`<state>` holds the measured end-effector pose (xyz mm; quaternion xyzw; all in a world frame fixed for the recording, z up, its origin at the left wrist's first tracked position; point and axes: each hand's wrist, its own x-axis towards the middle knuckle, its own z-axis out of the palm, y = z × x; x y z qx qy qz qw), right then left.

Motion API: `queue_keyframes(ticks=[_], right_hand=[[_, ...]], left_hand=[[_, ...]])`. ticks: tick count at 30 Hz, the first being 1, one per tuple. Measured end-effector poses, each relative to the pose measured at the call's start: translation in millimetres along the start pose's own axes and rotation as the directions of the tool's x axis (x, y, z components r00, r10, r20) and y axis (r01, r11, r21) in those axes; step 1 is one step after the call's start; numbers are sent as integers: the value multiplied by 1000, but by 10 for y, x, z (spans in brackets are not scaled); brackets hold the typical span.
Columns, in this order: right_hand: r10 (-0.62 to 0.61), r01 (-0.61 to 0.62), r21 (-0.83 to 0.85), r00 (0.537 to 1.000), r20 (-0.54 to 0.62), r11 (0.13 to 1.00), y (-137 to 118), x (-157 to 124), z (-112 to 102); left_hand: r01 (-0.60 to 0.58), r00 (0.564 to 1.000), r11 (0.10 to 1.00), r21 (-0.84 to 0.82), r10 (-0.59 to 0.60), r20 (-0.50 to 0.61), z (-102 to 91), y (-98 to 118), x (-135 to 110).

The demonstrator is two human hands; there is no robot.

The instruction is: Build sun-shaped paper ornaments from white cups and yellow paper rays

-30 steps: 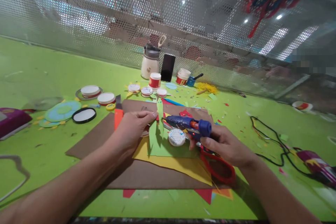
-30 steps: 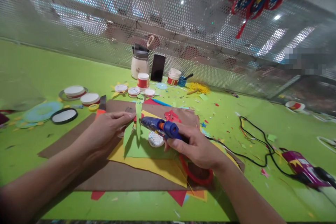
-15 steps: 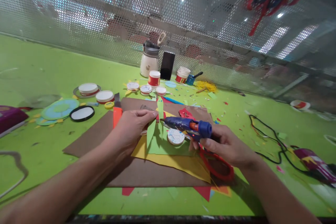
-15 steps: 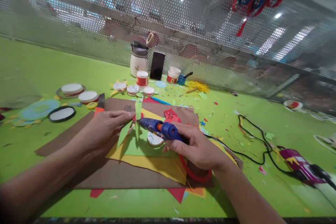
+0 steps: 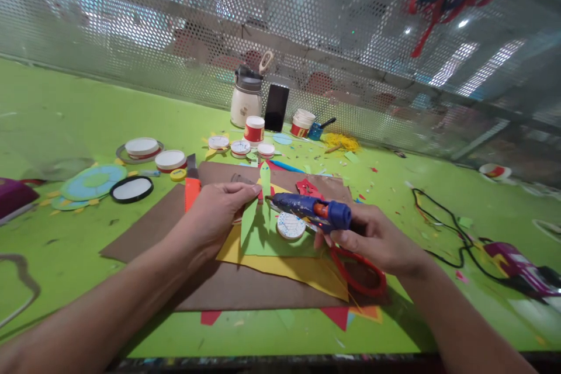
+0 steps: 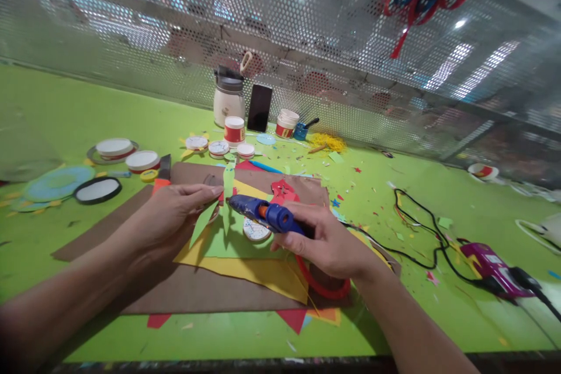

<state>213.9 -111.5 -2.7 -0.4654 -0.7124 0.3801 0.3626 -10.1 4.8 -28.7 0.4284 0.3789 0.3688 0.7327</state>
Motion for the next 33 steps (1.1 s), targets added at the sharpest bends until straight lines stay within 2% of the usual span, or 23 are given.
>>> queue_keyframes(ticks=[12,23,26,29,33], right_hand=[[27,-28,-7,999,-19,1000,-4,-8,-1],[34,-34,5,999,40,999,-25,-20,-41],[-1,1,-109,1000,7,994,-3,-33,-103],[-68,44,-279,995,-79,959,65,-15,-194],[-61,-5,-393,986,-154,920,186,69,-279]], left_hand=[[0,1000,1000,14,0,-11,-5,3,9],[19,999,998,-61,-21,-28,-8,20,13],[-11,996,998,-68,5,-87,-23,50,25],[-21,996,997,-68,15,-83,-25,95,14],[9,997,999,-48,-12,-70,-11,132,-22]])
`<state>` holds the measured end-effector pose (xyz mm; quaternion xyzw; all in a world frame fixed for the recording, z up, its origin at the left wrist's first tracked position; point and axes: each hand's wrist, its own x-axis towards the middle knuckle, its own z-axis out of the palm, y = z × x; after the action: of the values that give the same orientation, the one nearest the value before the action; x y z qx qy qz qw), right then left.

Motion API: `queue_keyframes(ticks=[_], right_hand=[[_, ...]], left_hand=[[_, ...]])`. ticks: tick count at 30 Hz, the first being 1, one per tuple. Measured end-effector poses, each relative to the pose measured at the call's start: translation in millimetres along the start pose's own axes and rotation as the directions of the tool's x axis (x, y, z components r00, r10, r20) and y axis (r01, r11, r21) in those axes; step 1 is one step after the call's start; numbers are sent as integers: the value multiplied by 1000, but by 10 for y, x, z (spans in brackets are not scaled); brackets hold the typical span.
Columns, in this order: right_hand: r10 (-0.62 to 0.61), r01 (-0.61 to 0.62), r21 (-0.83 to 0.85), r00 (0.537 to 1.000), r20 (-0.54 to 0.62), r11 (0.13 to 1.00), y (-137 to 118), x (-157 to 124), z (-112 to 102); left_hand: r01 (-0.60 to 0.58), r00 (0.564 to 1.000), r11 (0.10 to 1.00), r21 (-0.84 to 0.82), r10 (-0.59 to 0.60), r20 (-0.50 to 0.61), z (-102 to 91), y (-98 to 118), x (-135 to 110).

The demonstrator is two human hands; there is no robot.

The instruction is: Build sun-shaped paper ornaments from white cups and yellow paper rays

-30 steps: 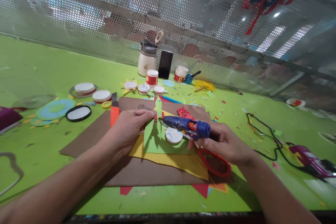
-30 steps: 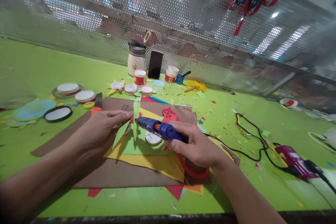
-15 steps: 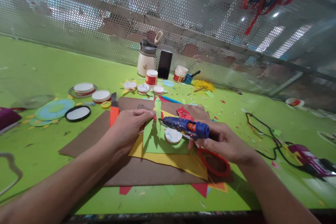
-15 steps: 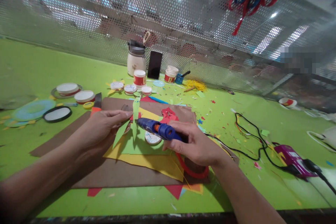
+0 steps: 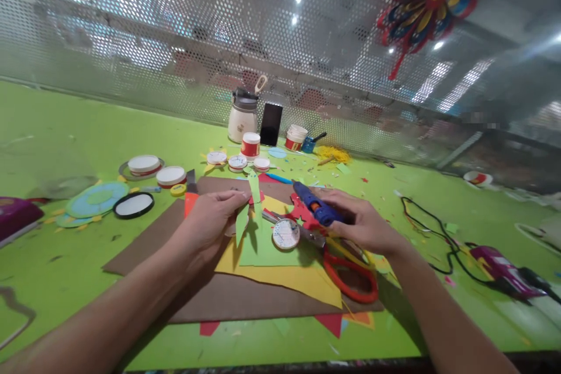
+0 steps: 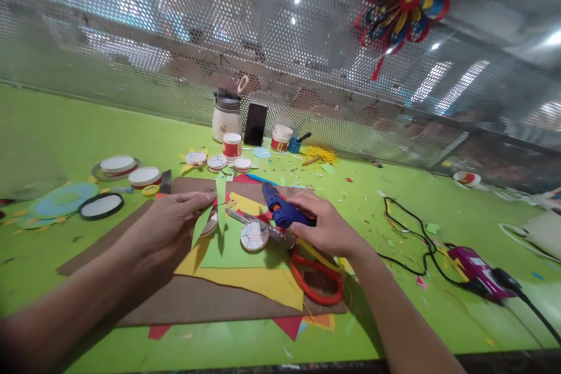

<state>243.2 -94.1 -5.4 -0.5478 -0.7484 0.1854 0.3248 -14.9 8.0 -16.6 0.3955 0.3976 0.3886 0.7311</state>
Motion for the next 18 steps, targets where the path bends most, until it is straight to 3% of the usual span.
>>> queue_keyframes(ticks=[8,12,15,17,18], right_hand=[[82,-79,-331,997,-5,940,430,145,82],[108,-96,-368,994,13,925,566,155,56],[84,-105,-363,994,-75,926,306,152,67],[40,-85,-211,977,-210,974,-13,161,144],[72,-92,-90,977,-201,992,-179,171,210]], left_hand=[[11,998,999,38,-13,54,52,29,-46],[-14,997,999,28,12,74,67,36,-72],[-23,996,1000,16,22,86,63,16,-81],[-34,996,999,7,34,87,67,0,-91],[-40,995,999,2,40,91,71,-6,-101]])
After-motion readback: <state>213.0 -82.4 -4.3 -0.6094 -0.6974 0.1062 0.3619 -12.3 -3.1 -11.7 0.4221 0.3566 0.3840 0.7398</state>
